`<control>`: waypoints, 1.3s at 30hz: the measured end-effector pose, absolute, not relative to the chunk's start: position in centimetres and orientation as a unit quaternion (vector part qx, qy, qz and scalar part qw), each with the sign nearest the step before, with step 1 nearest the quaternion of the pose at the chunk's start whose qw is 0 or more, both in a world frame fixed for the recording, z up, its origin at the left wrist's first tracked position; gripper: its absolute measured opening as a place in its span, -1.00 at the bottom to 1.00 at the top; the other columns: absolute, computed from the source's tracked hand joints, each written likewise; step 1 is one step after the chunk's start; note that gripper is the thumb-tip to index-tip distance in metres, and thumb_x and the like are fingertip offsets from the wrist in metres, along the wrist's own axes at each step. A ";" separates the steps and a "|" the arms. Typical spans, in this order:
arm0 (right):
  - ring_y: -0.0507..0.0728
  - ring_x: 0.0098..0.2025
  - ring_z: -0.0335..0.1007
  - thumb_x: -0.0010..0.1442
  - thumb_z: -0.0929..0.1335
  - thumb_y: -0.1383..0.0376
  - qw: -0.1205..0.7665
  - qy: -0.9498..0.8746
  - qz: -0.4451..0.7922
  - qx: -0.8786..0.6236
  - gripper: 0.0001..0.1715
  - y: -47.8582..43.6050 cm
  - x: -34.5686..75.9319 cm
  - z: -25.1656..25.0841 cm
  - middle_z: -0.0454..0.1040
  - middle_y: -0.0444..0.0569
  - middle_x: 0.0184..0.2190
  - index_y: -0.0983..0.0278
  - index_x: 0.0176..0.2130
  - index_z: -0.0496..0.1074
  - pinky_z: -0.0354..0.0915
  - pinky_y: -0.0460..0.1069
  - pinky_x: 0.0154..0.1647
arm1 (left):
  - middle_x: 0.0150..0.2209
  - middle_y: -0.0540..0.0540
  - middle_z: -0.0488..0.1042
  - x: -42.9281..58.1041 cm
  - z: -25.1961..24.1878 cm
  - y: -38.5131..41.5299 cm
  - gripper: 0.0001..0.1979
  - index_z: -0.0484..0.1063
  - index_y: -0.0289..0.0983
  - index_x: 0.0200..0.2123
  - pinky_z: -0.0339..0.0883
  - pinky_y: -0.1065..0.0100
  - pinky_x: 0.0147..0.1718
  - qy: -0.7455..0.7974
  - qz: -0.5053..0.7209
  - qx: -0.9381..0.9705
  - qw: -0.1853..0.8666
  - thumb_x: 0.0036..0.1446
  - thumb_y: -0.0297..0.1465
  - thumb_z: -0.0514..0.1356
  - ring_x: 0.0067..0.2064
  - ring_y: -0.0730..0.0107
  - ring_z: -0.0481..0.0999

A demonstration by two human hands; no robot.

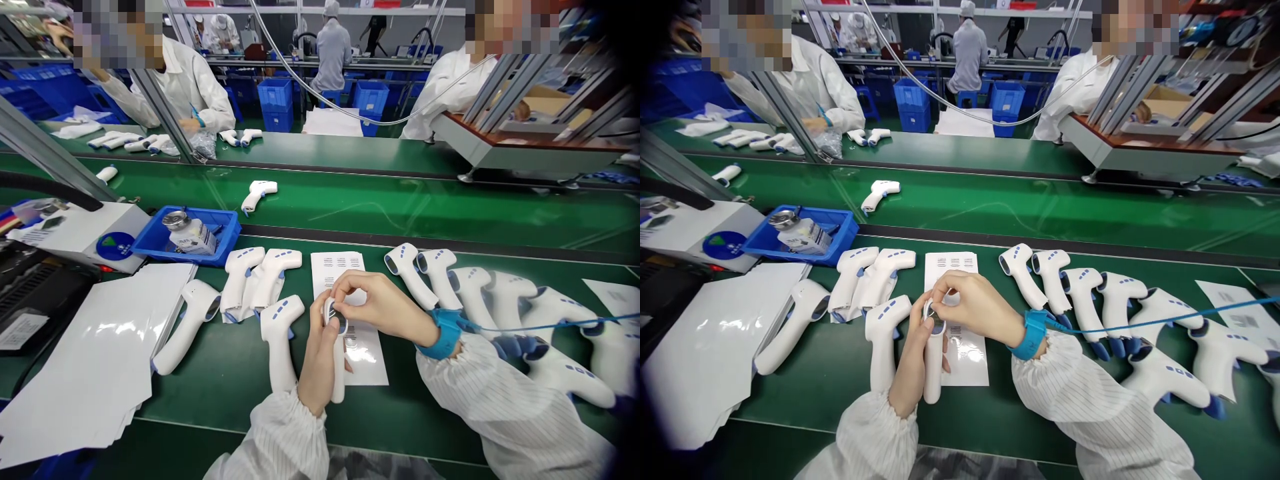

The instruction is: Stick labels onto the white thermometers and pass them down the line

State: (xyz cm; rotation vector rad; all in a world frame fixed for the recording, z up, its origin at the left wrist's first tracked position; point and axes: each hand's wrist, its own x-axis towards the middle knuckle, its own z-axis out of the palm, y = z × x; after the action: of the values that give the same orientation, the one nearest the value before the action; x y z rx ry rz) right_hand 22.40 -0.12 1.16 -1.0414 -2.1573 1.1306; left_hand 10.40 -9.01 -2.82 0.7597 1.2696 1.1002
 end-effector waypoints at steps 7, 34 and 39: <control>0.10 -0.22 0.45 0.12 0.36 0.40 0.255 -0.769 0.442 -0.385 -0.92 -0.2 22.4 0.9 0.53 -0.07 -0.29 0.25 -0.39 0.47 0.37 0.02 -0.13 | -0.13 -0.11 0.40 9.7 -3.2 -8.1 -0.55 0.15 -0.06 0.17 0.45 0.43 -0.53 0.567 0.462 0.300 0.612 0.27 -0.08 -0.05 -0.33 0.35 0.47; 0.01 -0.57 0.38 0.22 0.33 0.26 0.275 -0.647 0.559 -0.440 -0.77 -5.5 22.8 2.8 0.43 -0.24 -0.55 0.16 -0.13 0.21 0.34 -0.08 -0.51 | 0.06 -0.08 0.32 9.1 -0.3 -9.6 -0.67 0.18 -0.04 0.11 0.41 0.40 -0.28 0.580 0.511 0.343 0.534 0.31 -0.18 0.00 -0.20 0.40 0.46; 0.08 -0.32 0.44 0.22 0.35 0.22 0.317 -0.680 0.467 -0.467 -0.81 -4.9 23.4 3.0 0.46 -0.09 -0.34 0.18 -0.15 0.31 0.39 -0.01 -0.30 | -0.13 -0.04 0.37 8.6 0.7 -9.8 -0.52 0.07 0.05 0.19 0.39 0.41 -0.52 0.507 0.506 0.286 0.637 0.23 -0.19 0.11 -0.48 0.52 0.37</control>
State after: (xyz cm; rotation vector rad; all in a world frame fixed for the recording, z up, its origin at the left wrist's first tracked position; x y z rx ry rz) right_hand 23.43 -4.90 2.97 -1.2292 -1.7907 1.2296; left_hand 8.58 -9.81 0.73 0.6527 1.1577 1.1557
